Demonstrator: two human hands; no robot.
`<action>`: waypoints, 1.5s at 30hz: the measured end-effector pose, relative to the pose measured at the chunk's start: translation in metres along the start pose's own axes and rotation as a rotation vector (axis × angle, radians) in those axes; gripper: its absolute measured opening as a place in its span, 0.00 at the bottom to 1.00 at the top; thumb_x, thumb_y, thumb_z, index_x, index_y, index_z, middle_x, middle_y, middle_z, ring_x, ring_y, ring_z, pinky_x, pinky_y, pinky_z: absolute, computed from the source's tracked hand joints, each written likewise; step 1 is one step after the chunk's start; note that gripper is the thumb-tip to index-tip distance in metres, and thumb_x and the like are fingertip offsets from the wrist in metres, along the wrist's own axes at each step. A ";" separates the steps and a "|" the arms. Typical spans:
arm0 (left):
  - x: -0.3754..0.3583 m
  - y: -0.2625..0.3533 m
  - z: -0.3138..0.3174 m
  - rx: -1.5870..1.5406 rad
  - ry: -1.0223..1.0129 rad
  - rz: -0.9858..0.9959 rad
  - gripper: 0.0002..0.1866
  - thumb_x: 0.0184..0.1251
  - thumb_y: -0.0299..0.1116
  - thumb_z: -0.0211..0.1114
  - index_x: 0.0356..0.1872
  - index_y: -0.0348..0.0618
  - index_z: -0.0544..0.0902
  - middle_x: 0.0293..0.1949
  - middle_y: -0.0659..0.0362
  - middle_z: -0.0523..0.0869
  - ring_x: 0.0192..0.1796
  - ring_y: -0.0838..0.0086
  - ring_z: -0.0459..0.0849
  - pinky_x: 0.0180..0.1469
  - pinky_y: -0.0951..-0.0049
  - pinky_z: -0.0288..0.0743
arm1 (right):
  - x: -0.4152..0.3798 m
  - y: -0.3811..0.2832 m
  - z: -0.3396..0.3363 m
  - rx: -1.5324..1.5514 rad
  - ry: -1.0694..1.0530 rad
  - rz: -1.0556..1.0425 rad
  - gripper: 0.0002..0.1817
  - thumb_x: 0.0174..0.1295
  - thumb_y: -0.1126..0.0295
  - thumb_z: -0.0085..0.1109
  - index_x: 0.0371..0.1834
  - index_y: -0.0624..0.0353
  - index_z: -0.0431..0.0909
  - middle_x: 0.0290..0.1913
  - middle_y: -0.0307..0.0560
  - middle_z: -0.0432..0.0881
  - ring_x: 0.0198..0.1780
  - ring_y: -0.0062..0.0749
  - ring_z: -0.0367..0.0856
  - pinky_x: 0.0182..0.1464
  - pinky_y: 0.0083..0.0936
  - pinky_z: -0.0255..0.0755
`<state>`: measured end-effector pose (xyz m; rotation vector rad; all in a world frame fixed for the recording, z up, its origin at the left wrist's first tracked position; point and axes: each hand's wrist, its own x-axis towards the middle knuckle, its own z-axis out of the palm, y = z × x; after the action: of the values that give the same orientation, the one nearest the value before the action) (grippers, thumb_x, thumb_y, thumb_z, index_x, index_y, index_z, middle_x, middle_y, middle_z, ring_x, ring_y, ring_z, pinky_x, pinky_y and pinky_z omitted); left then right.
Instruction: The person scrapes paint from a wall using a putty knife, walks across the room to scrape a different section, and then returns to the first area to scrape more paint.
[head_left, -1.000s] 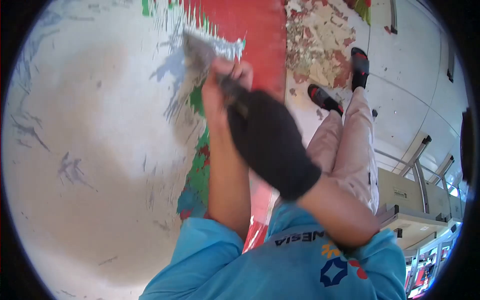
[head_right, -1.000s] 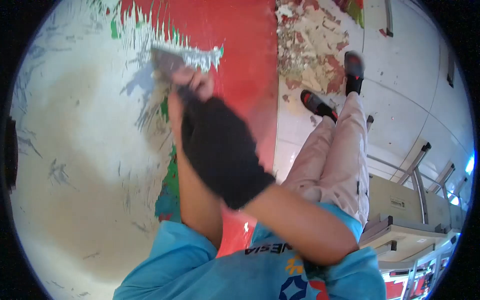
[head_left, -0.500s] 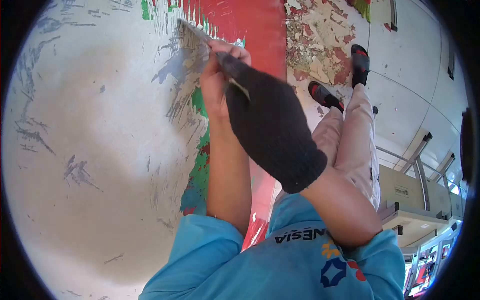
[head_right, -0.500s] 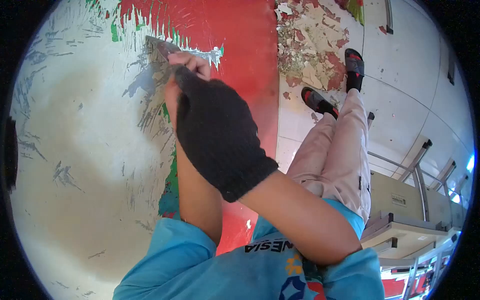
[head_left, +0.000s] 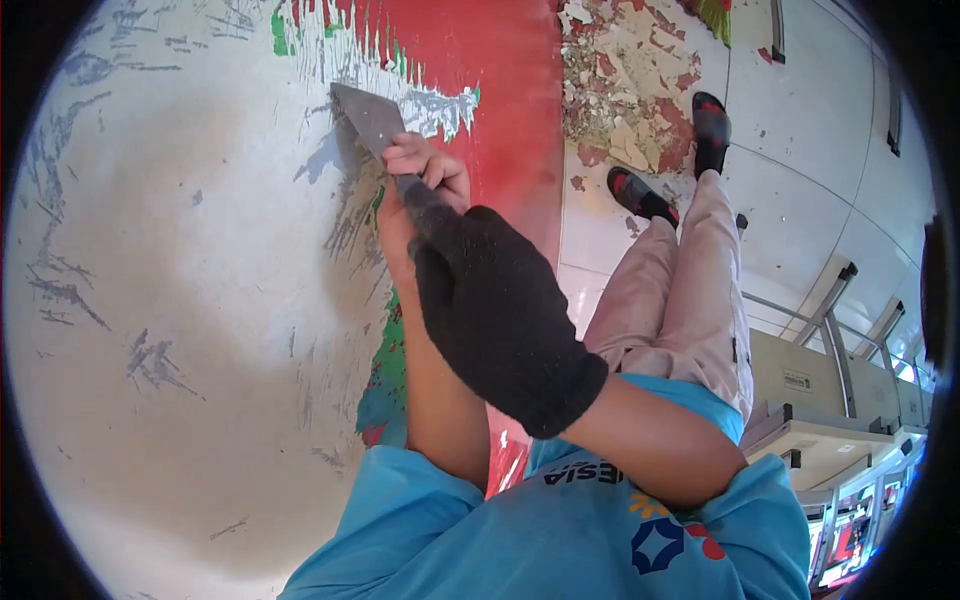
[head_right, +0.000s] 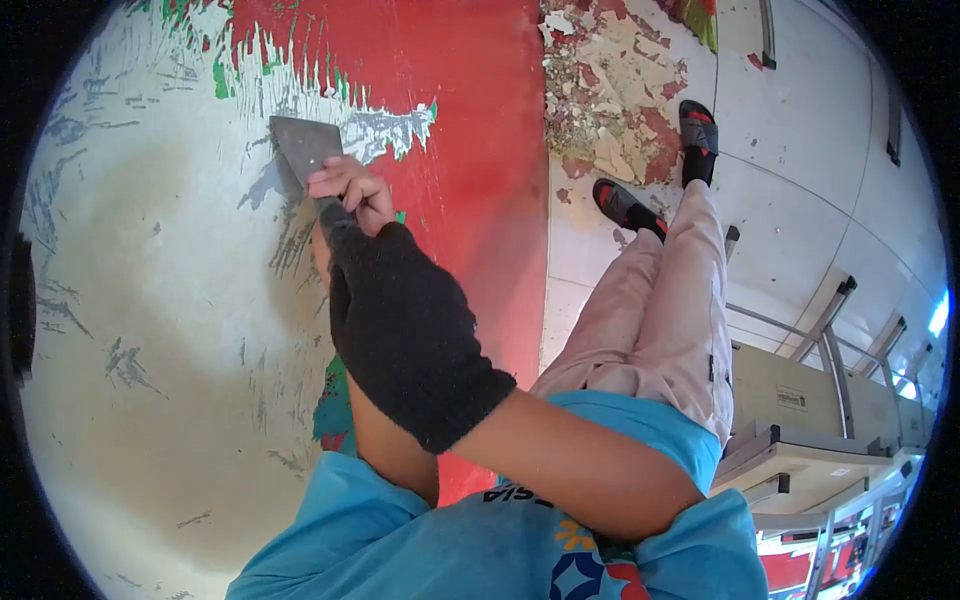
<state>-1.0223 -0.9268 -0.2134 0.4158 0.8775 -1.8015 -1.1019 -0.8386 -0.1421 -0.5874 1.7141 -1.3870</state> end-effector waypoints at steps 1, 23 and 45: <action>0.003 0.004 0.007 0.476 -0.047 -0.081 0.06 0.60 0.23 0.55 0.38 0.41 0.71 0.33 0.66 0.77 0.29 0.84 0.73 0.33 0.79 0.61 | 0.001 0.004 0.005 0.016 0.034 -0.018 0.17 0.57 0.72 0.49 0.50 0.62 0.72 0.25 0.56 0.72 0.29 0.46 0.73 0.32 0.37 0.66; 0.006 -0.026 0.012 0.835 -0.078 -0.055 0.02 0.60 0.25 0.53 0.33 0.42 0.72 0.29 0.65 0.76 0.28 0.82 0.74 0.31 0.78 0.60 | 0.009 0.006 -0.004 0.003 -0.056 0.017 0.17 0.56 0.73 0.49 0.50 0.60 0.73 0.24 0.55 0.70 0.28 0.46 0.72 0.30 0.37 0.65; 0.018 -0.032 0.018 0.325 -0.038 -0.038 0.08 0.57 0.21 0.53 0.38 0.38 0.70 0.33 0.63 0.78 0.33 0.81 0.77 0.32 0.80 0.59 | 0.029 0.005 -0.008 0.071 0.043 -0.086 0.17 0.55 0.73 0.48 0.49 0.63 0.73 0.25 0.56 0.72 0.29 0.45 0.74 0.30 0.36 0.66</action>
<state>-1.0561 -0.9461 -0.2012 0.5721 0.5685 -1.9871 -1.1235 -0.8561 -0.1553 -0.6019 1.6832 -1.5249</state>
